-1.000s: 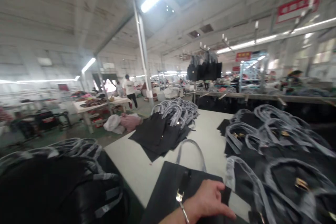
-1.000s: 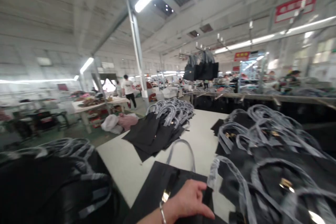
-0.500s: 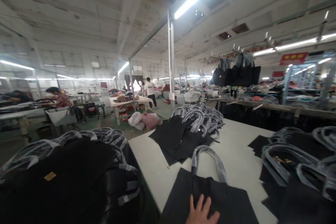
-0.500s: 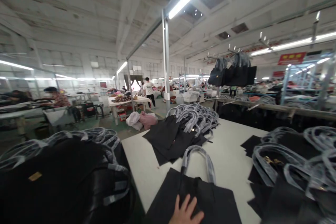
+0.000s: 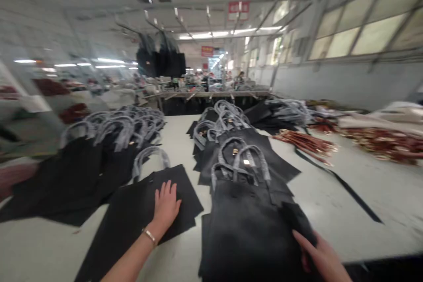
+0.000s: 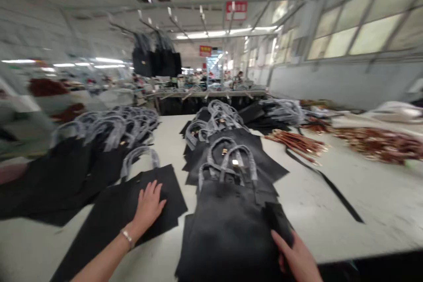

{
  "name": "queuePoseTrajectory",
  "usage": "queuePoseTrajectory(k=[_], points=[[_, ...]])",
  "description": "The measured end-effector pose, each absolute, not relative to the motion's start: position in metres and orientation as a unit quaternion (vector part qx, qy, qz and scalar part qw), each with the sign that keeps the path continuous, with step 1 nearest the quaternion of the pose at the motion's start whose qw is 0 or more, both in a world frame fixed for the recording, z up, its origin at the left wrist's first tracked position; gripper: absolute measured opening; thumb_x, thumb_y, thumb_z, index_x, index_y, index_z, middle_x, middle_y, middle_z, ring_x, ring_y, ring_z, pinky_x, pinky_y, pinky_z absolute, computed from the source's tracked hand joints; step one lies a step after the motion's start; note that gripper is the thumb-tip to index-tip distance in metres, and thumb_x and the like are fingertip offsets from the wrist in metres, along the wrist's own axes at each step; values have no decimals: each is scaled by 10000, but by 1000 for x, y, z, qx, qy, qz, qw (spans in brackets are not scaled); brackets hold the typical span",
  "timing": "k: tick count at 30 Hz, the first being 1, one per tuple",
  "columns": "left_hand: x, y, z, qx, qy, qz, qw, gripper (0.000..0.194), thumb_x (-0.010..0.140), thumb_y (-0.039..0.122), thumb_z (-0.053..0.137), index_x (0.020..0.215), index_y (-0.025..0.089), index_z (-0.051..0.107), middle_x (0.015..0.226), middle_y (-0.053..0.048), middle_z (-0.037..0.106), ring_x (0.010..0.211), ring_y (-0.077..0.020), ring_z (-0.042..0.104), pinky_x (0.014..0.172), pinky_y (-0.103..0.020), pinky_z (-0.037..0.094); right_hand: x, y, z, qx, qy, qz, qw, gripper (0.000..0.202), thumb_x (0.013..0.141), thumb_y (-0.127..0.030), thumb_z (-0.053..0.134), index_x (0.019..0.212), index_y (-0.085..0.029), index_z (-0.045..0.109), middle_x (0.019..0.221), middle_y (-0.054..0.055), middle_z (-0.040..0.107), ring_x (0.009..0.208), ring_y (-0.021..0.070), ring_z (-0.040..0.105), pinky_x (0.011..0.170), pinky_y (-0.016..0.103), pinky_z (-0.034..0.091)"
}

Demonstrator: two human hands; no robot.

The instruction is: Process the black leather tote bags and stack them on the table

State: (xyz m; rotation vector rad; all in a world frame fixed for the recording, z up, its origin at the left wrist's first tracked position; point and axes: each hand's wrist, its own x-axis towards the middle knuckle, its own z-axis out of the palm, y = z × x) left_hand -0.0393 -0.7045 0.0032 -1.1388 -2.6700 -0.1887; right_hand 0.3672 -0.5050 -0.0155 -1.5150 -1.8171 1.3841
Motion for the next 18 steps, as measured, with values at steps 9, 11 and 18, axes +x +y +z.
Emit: queuePoseTrajectory(k=[9, 11, 18], points=[[166, -605, -13, -677, -706, -193, -77, 563, 836, 469, 542, 1339, 222, 487, 1498, -92, 342, 1379, -293, 282, 1144, -498, 195, 364, -509, -1, -498, -616, 551, 261, 694, 795, -536, 536, 1367, -217, 307, 584, -73, 537, 337, 138, 511, 318, 230, 421], [174, -601, -11, -663, -718, -195, -81, 551, 850, 516, 504, 1328, 241, 505, 1449, -100, 416, 1338, -304, 343, 1126, -504, 218, 368, -503, 11, -491, -625, 560, 233, 673, 795, -507, 551, 1365, -232, 323, 599, -70, 536, 338, 133, 515, 291, 212, 405], [179, -629, -21, -665, -713, -172, -142, 617, 829, 582, 505, 1373, 294, 461, 1475, -119, 381, 1339, -343, 348, 1083, -541, 262, 360, -467, 46, -445, -643, 620, 67, 413, 811, -412, 575, 1177, -239, 497, 609, -57, 554, 324, 116, 505, 278, 189, 398]])
